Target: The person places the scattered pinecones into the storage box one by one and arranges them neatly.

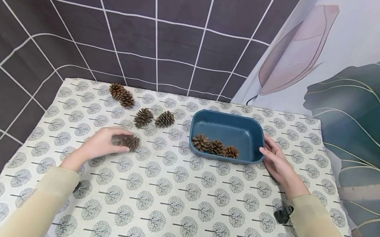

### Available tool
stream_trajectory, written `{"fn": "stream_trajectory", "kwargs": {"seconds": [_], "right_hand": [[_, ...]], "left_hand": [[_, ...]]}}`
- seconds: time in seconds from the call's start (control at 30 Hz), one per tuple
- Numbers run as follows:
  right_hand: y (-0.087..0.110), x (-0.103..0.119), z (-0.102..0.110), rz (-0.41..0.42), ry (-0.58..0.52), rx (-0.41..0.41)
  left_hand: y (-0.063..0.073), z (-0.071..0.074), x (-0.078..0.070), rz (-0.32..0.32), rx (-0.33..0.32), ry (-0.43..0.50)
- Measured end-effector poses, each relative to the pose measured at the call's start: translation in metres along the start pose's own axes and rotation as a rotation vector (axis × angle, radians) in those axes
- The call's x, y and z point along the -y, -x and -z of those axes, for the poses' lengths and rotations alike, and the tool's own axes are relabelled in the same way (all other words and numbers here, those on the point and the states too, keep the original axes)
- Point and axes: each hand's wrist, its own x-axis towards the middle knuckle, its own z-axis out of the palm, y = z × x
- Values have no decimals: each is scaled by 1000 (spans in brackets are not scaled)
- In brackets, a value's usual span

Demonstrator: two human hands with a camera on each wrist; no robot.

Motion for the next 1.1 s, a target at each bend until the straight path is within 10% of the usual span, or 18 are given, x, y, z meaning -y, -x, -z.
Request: {"fn": "stream_trajectory", "kwargs": {"seconds": [0.37,1.1], "right_hand": [[0,0,-1,-1,-2,2],[-1,-3,1,24,-41,10]], "left_hand": [[-23,-8,-22,-45,-32,8],[-107,-26,-118,-287,-22,38]]}}
